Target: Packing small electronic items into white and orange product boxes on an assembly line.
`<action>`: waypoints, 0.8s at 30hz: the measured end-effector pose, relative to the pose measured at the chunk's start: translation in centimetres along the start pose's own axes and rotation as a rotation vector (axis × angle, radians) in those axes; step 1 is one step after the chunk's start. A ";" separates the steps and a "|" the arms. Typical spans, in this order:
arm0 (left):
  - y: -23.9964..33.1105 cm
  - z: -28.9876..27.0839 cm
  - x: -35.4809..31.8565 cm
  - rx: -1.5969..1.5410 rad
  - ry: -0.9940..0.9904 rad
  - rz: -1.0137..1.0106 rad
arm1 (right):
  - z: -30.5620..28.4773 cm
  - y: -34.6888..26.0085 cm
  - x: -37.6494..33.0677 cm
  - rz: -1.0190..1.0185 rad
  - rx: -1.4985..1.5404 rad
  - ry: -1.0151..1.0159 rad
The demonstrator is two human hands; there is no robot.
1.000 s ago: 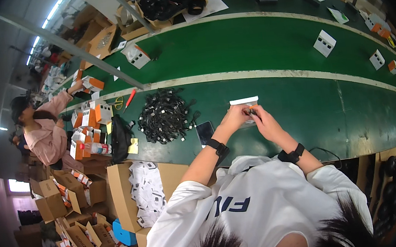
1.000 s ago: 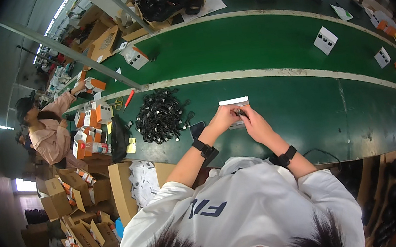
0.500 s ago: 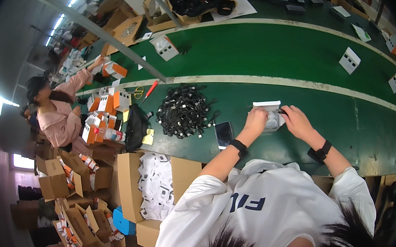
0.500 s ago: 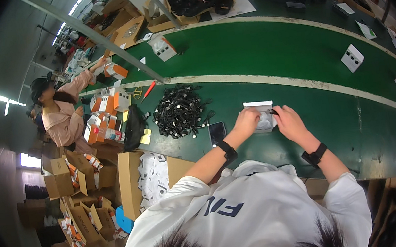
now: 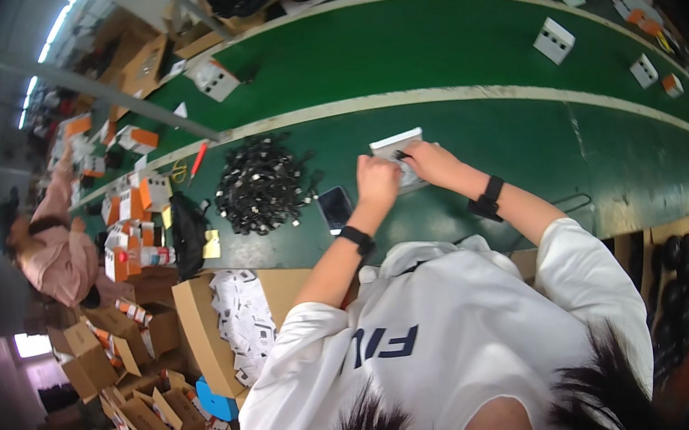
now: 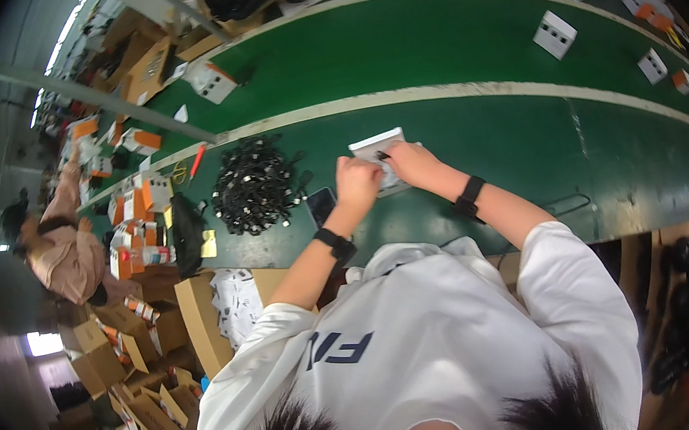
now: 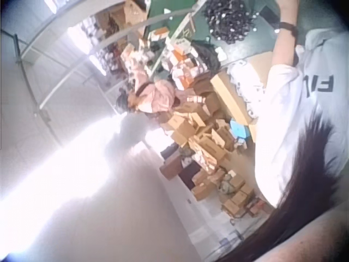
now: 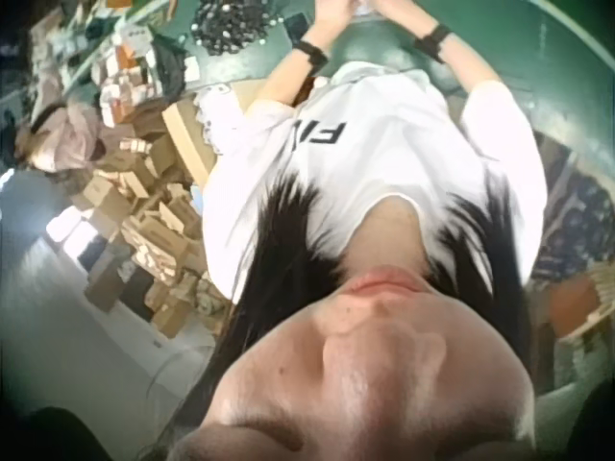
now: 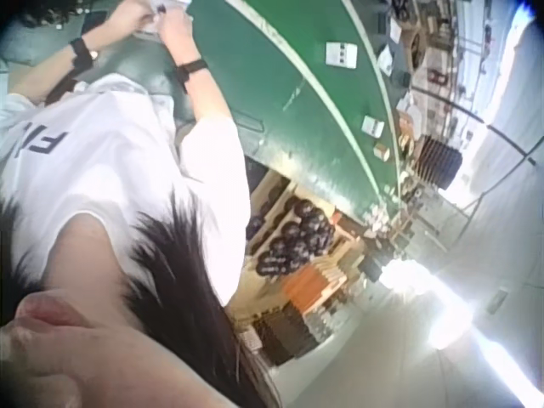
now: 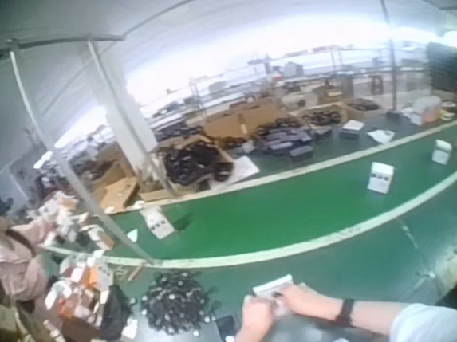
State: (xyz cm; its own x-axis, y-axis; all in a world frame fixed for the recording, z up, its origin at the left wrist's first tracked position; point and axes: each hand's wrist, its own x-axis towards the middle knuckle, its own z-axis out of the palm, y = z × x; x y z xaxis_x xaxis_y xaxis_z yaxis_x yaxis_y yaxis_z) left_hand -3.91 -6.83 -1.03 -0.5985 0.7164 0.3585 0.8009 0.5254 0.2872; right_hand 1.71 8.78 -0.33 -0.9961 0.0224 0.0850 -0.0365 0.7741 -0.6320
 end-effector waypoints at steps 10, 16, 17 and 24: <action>-0.1 -2.4 -1.2 -0.210 0.012 -0.016 | -0.3 0.7 -0.5 -0.220 0.014 0.008; -0.3 -1.6 0.3 -0.042 0.055 -0.115 | 0.2 1.3 -0.1 -0.242 0.183 0.092; -0.3 -1.3 0.3 0.003 0.045 -0.145 | 0.2 1.3 -0.2 -0.222 0.156 0.064; 0.4 1.9 1.1 -0.175 0.103 -0.245 | -0.7 0.0 0.0 -0.349 -0.131 0.120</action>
State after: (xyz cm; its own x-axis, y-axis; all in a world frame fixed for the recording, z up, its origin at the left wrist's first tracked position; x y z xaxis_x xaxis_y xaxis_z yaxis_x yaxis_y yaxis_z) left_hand -4.18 -4.95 -2.19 -0.7789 0.5233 0.3457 0.6231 0.5829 0.5215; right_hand 1.78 9.23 0.24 -0.9090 -0.1889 0.3716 -0.3533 0.8221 -0.4464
